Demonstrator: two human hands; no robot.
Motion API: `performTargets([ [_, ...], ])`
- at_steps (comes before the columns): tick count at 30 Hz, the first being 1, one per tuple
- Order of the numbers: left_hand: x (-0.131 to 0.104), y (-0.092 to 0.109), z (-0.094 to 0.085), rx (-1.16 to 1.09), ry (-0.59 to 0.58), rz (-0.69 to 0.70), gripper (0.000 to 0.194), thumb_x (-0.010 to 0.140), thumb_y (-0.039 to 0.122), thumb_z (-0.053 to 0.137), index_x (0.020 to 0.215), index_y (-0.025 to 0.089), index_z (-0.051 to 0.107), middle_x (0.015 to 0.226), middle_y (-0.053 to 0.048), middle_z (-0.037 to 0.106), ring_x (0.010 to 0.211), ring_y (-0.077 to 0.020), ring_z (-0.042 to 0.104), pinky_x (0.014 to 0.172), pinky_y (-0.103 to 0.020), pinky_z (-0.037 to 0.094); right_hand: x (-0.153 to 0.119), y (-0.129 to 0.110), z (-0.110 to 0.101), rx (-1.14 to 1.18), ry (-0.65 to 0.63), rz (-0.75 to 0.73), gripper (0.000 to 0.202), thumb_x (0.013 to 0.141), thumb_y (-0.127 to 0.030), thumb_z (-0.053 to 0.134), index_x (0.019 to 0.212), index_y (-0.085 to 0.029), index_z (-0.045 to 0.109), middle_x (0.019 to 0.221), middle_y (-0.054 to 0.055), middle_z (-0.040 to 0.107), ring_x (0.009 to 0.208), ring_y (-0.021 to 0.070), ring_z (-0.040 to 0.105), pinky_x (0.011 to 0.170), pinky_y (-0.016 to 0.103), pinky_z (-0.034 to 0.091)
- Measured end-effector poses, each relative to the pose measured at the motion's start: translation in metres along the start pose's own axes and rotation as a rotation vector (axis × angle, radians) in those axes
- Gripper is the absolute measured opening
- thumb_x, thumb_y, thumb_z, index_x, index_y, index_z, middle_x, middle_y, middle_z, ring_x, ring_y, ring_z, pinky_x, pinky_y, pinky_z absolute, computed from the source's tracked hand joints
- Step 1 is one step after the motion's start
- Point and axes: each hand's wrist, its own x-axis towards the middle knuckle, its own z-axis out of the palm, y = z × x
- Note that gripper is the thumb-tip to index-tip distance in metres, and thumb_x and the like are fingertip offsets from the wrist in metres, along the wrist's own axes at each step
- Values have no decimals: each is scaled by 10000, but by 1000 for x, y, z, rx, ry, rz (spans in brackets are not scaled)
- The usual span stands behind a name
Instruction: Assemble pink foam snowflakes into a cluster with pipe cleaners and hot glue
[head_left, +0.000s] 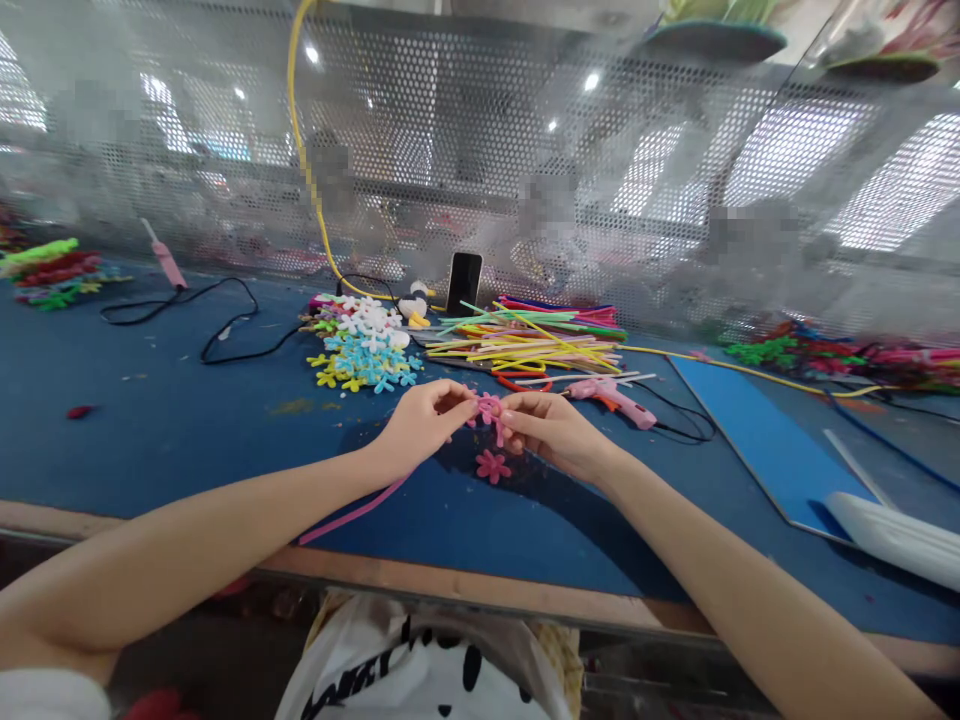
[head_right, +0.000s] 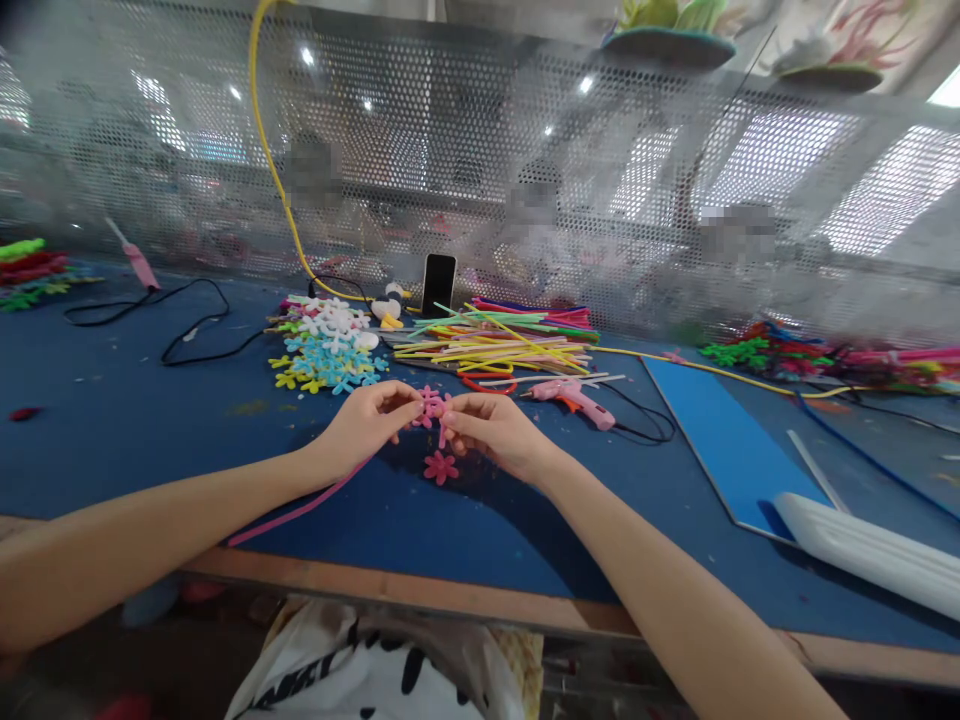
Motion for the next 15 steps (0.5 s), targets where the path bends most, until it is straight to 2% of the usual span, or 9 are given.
performTargets([
  [4, 1, -1, 1, -57, -2, -42, 303, 811, 423, 654, 906, 136, 673, 755, -14, 660, 555, -105, 549, 488, -218, 486, 1, 2, 0, -45, 19, -3, 350, 674, -420, 888, 831, -153, 726, 669, 3, 695, 534, 86, 573, 548, 227, 471],
  [10, 2, -6, -1, -55, -37, -42, 312, 800, 450, 649, 867, 146, 675, 700, -8, 640, 566, -111, 554, 473, -205, 459, 3, 6, -4, -155, -17, -20, 306, 730, -423, 849, 821, -154, 734, 701, 7, 706, 545, 86, 580, 555, 231, 471],
  [15, 2, -8, -1, -72, -74, -42, 288, 810, 432, 647, 862, 150, 676, 747, -21, 673, 581, -107, 562, 467, -189, 441, 3, 9, -1, -215, 4, -58, 310, 699, -406, 867, 811, -151, 732, 641, -21, 654, 537, 84, 552, 546, 235, 454],
])
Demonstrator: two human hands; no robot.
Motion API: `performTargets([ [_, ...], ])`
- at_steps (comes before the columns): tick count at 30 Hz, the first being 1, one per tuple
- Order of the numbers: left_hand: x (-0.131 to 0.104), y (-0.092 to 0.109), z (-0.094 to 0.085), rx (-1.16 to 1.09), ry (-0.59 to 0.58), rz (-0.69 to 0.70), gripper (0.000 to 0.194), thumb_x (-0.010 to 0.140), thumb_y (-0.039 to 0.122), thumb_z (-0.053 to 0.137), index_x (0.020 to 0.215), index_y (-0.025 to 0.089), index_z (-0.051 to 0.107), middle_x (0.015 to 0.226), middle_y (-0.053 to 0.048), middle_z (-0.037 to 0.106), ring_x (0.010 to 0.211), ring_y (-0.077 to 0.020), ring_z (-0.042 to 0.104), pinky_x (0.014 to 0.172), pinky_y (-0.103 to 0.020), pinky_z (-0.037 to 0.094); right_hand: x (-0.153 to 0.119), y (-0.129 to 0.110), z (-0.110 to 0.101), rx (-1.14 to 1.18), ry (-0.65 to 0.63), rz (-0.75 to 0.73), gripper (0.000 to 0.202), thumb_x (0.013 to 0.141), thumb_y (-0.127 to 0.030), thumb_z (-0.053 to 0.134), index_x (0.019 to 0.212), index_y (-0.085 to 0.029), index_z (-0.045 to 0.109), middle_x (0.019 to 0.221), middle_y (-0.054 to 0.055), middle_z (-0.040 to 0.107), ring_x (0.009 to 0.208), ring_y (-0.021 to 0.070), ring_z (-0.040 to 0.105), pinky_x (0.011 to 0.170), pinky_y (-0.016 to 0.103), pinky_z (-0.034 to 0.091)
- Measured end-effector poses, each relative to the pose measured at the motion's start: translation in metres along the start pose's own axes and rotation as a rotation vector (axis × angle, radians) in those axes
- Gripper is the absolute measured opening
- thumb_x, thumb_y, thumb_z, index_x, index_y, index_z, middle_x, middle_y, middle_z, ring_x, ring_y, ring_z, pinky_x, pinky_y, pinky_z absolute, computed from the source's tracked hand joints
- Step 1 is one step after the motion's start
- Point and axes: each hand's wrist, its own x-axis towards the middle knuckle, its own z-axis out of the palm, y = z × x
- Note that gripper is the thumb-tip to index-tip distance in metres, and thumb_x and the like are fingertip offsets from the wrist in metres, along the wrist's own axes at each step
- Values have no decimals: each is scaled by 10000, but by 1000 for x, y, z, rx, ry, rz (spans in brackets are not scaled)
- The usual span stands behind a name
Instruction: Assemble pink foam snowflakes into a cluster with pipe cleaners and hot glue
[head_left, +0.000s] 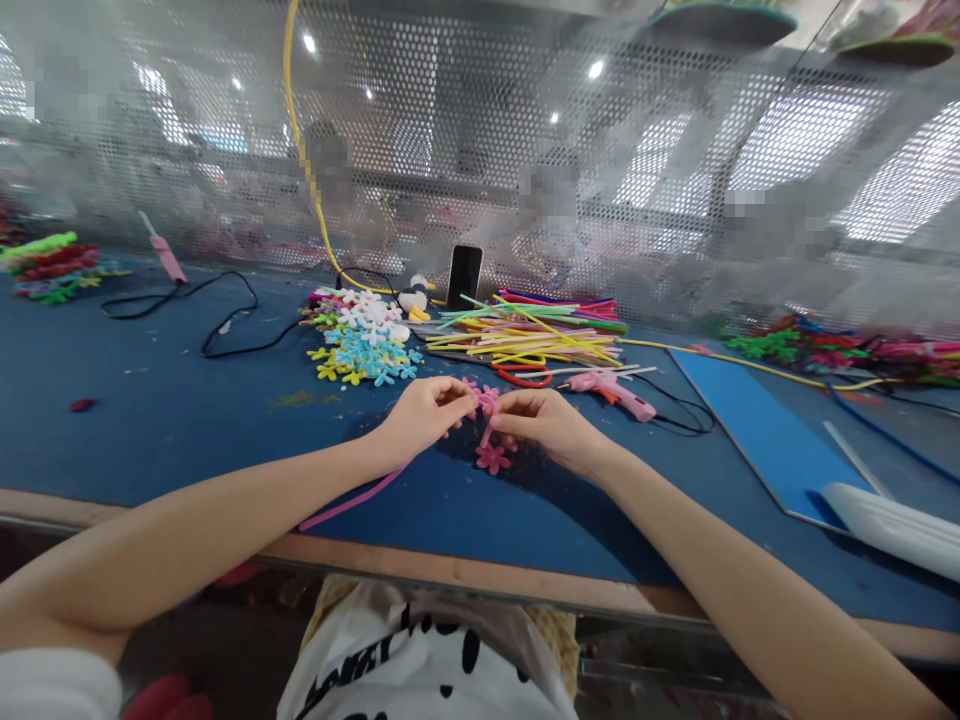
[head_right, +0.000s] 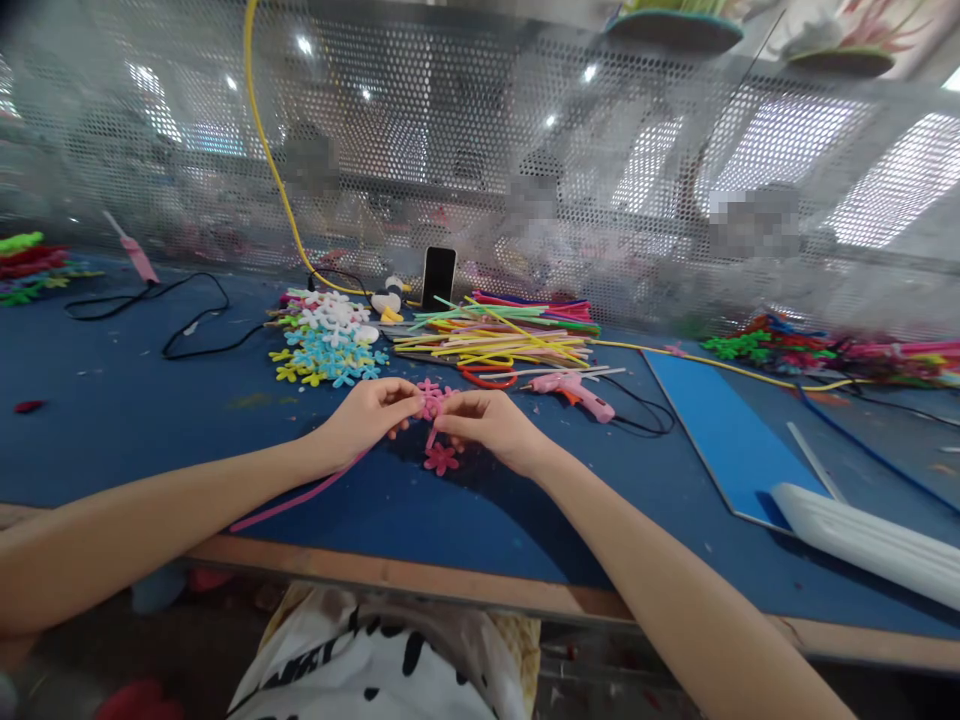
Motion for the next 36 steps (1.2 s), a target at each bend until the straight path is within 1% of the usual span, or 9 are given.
performTargets([
  [5, 1, -1, 1, -23, -2, 5, 273, 807, 425, 664, 856, 156, 669, 725, -9, 650, 585, -110, 563, 448, -185, 436, 0, -1, 4, 21, 41, 4, 321, 676, -410, 876, 785, -157, 709, 630, -24, 644, 550, 91, 562, 561, 239, 462],
  [8, 3, -1, 2, -43, 33, -30, 254, 801, 403, 664, 850, 154, 661, 671, 6, 613, 553, -108, 547, 442, -195, 443, 1, -1, 3, 60, 58, -1, 312, 688, -408, 872, 798, -159, 720, 655, -25, 654, 549, 79, 562, 560, 227, 446],
  [10, 3, 0, 3, -63, 32, -48, 238, 808, 388, 654, 844, 153, 661, 658, 9, 608, 544, -107, 541, 445, -200, 451, 1, 0, 2, 95, 72, 12, 310, 681, -399, 880, 808, -160, 729, 674, -27, 657, 554, 73, 564, 568, 223, 443],
  [17, 0, 6, 2, -72, 36, -16, 248, 803, 393, 670, 857, 151, 675, 724, 6, 639, 567, -98, 542, 481, -205, 470, 2, 0, 4, 165, 104, 11, 313, 642, -385, 906, 782, -171, 726, 691, -23, 663, 580, 80, 563, 605, 241, 450],
  [22, 1, 3, 1, -20, 7, 30, 279, 806, 406, 688, 892, 142, 698, 768, -25, 688, 612, -118, 585, 528, -221, 497, 2, 3, 1, 165, 78, -5, 292, 697, -401, 879, 802, -179, 721, 697, -19, 664, 594, 82, 558, 607, 237, 441],
  [25, 2, -1, 0, 19, 0, 50, 298, 834, 386, 676, 1004, 142, 694, 805, -46, 718, 653, -139, 631, 548, -227, 513, 3, 4, 1, 159, 52, -12, 285, 745, -416, 848, 814, -177, 709, 689, -19, 653, 583, 77, 542, 583, 225, 426],
  [28, 4, -1, -3, 76, 34, 83, 304, 859, 332, 655, 1101, 149, 672, 790, -40, 717, 662, -146, 648, 547, -220, 507, 2, 2, 3, 178, 18, -8, 287, 767, -416, 834, 823, -174, 692, 704, -13, 656, 609, 81, 557, 609, 219, 445],
  [32, 5, 3, -7, 194, 93, 128, 200, 856, 270, 639, 987, 141, 717, 779, -39, 716, 626, -131, 625, 572, -227, 492, -1, -2, 6, 212, -39, 38, 312, 744, -405, 852, 850, -169, 677, 713, -11, 643, 630, 92, 564, 626, 224, 462],
  [36, 6, 3, -7, 246, 123, 164, 182, 847, 259, 639, 955, 145, 732, 745, -27, 710, 654, -143, 634, 624, -242, 494, -3, -4, 5, 213, -81, 42, 302, 807, -428, 789, 767, -165, 645, 708, -3, 617, 632, 97, 553, 608, 226, 446],
])
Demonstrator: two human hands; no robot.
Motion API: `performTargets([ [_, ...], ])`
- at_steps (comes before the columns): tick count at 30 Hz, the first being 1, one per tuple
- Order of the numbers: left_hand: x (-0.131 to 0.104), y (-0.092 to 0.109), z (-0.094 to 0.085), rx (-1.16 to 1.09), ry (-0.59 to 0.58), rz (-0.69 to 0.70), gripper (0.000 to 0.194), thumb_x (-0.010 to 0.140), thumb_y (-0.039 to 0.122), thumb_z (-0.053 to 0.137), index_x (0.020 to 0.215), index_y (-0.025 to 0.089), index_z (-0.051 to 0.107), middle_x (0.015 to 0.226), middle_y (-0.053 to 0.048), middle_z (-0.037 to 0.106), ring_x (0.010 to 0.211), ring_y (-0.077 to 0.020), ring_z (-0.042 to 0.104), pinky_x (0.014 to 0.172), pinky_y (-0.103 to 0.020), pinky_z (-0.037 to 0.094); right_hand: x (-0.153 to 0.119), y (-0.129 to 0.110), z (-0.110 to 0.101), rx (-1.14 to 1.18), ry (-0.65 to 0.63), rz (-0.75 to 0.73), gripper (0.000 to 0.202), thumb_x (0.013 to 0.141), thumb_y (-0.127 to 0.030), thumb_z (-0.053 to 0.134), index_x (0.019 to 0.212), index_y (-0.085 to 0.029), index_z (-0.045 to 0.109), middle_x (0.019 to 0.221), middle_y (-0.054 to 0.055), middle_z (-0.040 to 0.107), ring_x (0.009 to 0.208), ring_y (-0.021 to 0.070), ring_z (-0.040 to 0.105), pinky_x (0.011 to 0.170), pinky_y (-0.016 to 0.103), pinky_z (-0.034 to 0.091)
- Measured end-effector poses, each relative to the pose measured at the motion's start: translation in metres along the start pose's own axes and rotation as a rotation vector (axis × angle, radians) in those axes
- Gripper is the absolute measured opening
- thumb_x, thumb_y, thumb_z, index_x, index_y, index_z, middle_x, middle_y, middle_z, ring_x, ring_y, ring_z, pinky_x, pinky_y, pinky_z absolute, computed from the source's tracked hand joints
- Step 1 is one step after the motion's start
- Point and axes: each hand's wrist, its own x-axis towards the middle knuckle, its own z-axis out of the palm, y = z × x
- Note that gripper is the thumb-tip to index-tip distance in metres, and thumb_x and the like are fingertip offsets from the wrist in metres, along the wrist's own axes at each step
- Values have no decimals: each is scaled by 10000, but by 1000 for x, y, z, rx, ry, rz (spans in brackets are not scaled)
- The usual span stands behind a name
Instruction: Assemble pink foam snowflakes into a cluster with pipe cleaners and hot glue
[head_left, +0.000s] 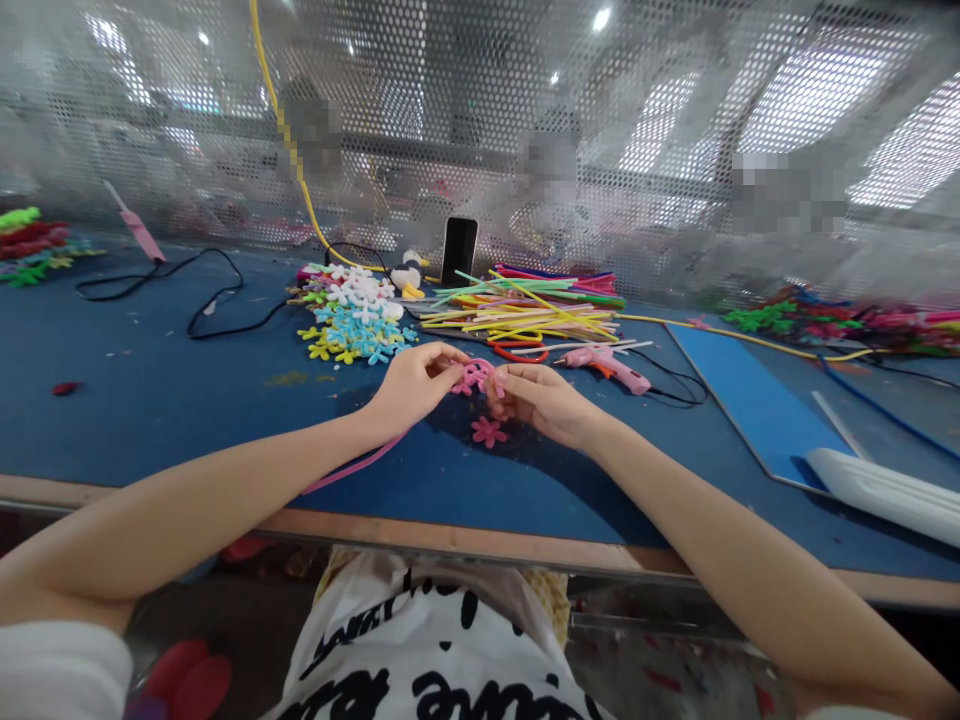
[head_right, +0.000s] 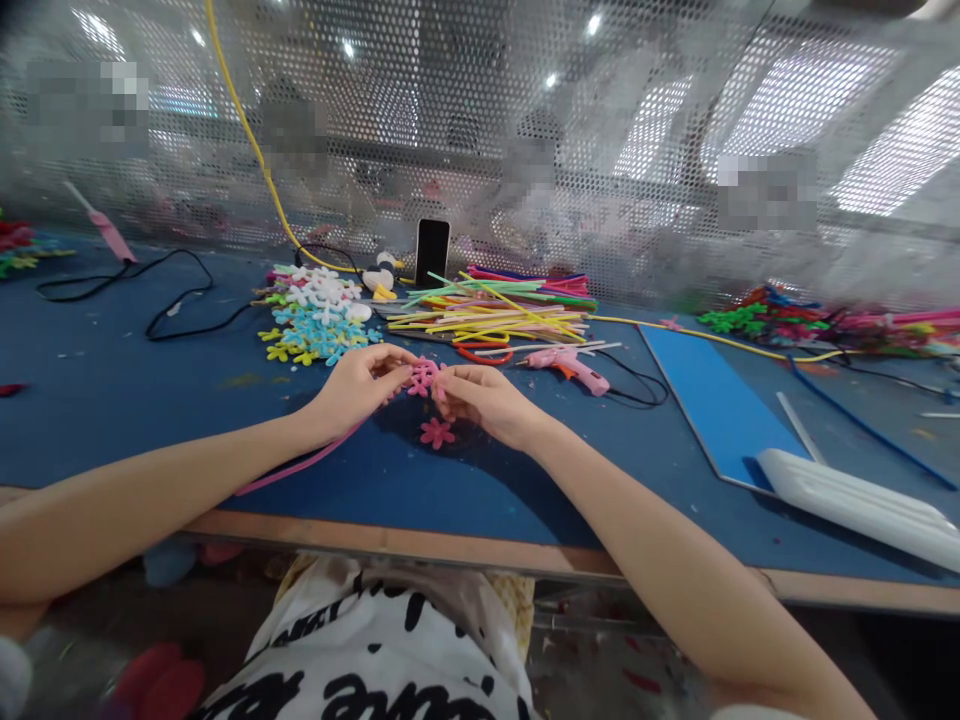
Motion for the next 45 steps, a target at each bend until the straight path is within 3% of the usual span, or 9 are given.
performTargets([
  [8, -3, 1, 2, 24, -3, 52, 121, 829, 240, 648, 901, 155, 696, 823, -30, 740, 743, -152, 680, 722, -255, 528, 2, 1, 0, -40, 45, -20, 326, 775, -452, 815, 814, -166, 664, 695, -11, 609, 607, 97, 534, 583, 234, 424],
  [14, -4, 3, 2, 21, -8, 122, 212, 857, 247, 659, 1057, 179, 675, 839, -19, 729, 744, -140, 684, 709, -240, 528, 3, 3, 2, -23, 68, -71, 329, 715, -416, 866, 867, -173, 703, 737, -15, 626, 631, 89, 543, 610, 236, 429],
  [18, -4, -3, 3, 26, -52, 151, 181, 873, 244, 651, 1031, 188, 719, 863, -26, 756, 774, -147, 705, 725, -245, 532, 4, 5, 1, -127, 112, -139, 309, 735, -421, 846, 866, -175, 711, 761, -13, 639, 625, 84, 522, 612, 245, 409],
  [27, -6, -1, 8, -45, -139, 76, 266, 834, 271, 686, 1062, 144, 736, 925, -63, 789, 830, -184, 733, 780, -273, 567, 5, 4, 3, -329, 242, -171, 340, 712, -466, 826, 843, -169, 725, 819, 16, 712, 714, 124, 581, 719, 284, 464],
  [39, -4, 0, 7, -118, -227, -92, 282, 755, 302, 735, 968, 120, 769, 901, -73, 793, 795, -204, 729, 775, -304, 584, 3, 2, 6, -442, 275, -218, 255, 700, -386, 835, 754, -173, 707, 712, 3, 677, 638, 121, 566, 644, 278, 463],
  [45, -6, 3, 8, -135, -247, -84, 237, 742, 294, 718, 909, 139, 779, 813, -35, 775, 710, -166, 683, 697, -265, 539, 5, 6, 2, -384, 274, -318, 408, 658, -326, 885, 1002, -206, 702, 905, 1, 696, 668, 105, 583, 644, 260, 469],
])
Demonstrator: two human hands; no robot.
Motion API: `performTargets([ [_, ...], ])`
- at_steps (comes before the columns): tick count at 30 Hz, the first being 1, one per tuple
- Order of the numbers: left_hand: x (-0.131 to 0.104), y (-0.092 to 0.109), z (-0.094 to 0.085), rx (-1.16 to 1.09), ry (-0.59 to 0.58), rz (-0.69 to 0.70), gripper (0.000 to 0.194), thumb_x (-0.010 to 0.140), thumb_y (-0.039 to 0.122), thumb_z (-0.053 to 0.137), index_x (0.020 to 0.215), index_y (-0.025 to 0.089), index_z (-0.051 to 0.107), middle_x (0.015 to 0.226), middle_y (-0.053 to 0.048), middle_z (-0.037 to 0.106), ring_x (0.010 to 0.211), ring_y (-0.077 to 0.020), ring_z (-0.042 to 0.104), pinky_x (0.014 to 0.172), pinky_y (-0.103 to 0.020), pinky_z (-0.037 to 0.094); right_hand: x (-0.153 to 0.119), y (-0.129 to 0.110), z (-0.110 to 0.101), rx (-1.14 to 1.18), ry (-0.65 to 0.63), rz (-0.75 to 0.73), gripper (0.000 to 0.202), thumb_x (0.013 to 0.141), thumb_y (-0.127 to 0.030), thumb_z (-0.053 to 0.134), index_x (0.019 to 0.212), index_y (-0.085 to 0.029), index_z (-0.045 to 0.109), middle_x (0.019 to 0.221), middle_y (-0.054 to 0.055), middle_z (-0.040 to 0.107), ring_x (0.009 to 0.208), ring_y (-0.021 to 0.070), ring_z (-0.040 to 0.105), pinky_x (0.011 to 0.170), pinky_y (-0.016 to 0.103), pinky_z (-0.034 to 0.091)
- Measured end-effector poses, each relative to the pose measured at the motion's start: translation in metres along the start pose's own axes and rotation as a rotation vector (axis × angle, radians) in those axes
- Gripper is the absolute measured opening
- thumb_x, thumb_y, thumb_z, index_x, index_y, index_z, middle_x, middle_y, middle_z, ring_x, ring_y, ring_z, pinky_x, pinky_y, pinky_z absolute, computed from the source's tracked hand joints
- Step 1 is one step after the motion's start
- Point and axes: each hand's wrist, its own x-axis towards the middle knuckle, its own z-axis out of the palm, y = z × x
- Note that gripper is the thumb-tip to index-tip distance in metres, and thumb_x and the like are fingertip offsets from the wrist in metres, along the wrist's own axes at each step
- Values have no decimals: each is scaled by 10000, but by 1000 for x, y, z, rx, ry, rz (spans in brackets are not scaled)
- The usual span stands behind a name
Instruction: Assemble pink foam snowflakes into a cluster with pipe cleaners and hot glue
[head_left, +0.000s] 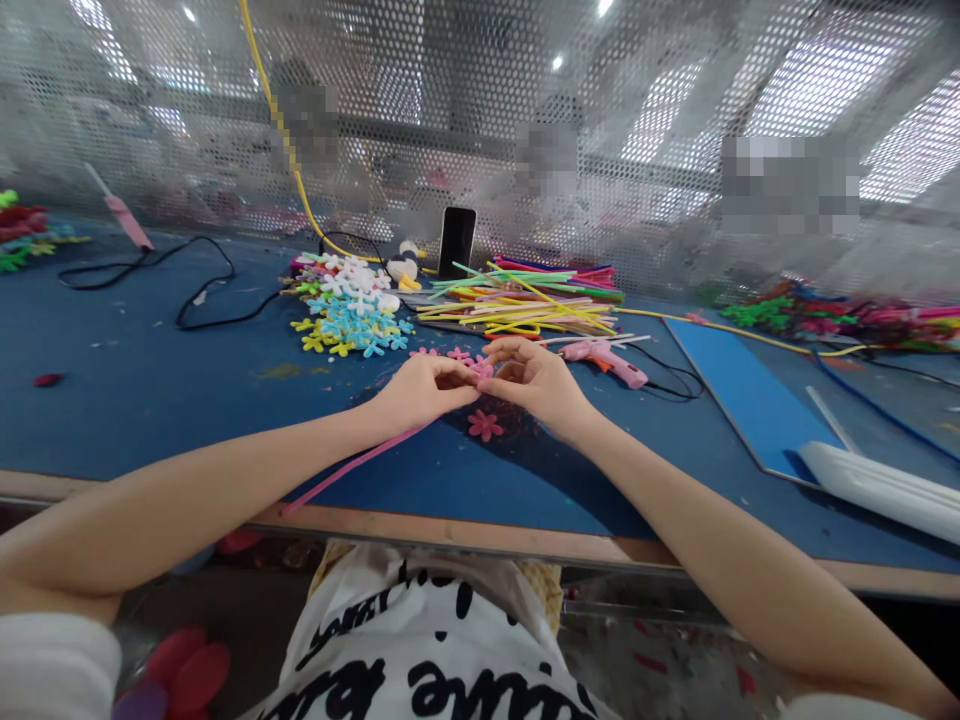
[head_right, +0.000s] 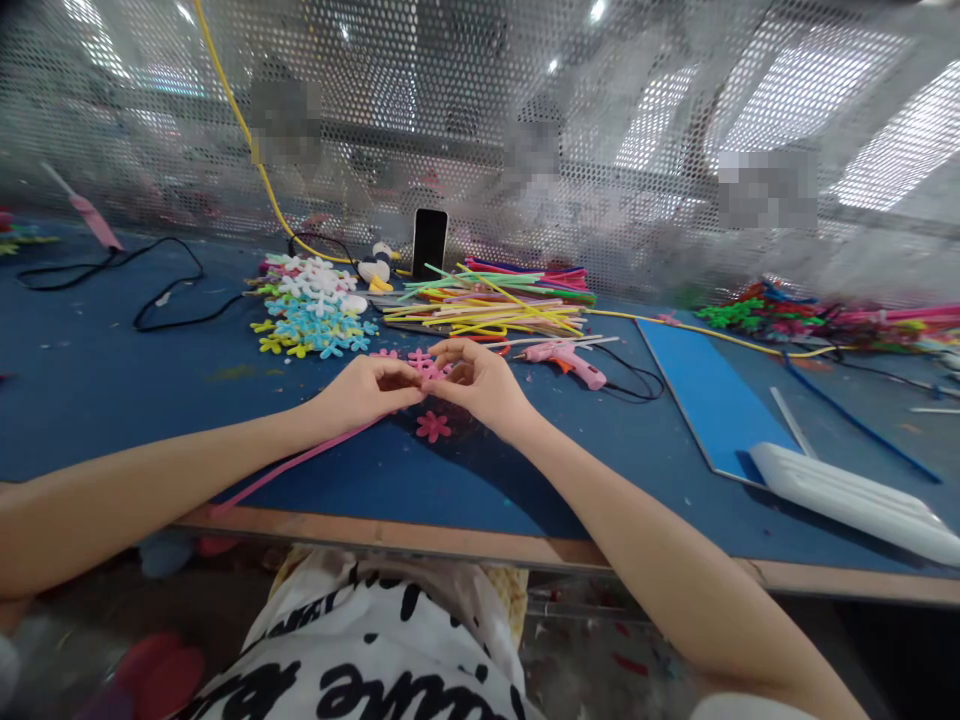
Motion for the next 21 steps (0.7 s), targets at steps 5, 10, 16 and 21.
performTargets([
  [5, -2, 5, 0, -21, 7, -52, 222, 749, 332, 707, 854, 144, 761, 674, -3, 706, 573, -127, 589, 554, -237, 455, 0, -1, 0, -104, -3, -5, 258, 761, -413, 804, 903, -199, 771, 890, 44, 755, 763, 166, 643, 731, 309, 507],
  [10, -3, 10, 1, -67, 19, -96, 191, 742, 333, 716, 782, 146, 726, 593, 20, 639, 529, -108, 539, 526, -230, 442, -1, -3, 0, -156, 17, -34, 231, 846, -430, 706, 904, -227, 800, 875, 30, 765, 745, 168, 634, 714, 310, 490],
  [16, 0, 5, 4, -209, -25, -122, 221, 711, 329, 745, 823, 140, 717, 691, 3, 682, 578, -107, 568, 577, -247, 488, -2, -7, -1, -202, -13, -71, 245, 867, -433, 675, 891, -214, 783, 865, 36, 742, 670, 150, 583, 643, 302, 463],
  [21, 2, 1, 4, -267, -26, -111, 303, 695, 297, 791, 938, 132, 720, 841, -48, 735, 720, -141, 639, 620, -246, 504, -2, -10, -1, -283, -23, -144, 205, 886, -375, 649, 882, -204, 763, 860, 47, 730, 733, 170, 618, 705, 323, 480],
])
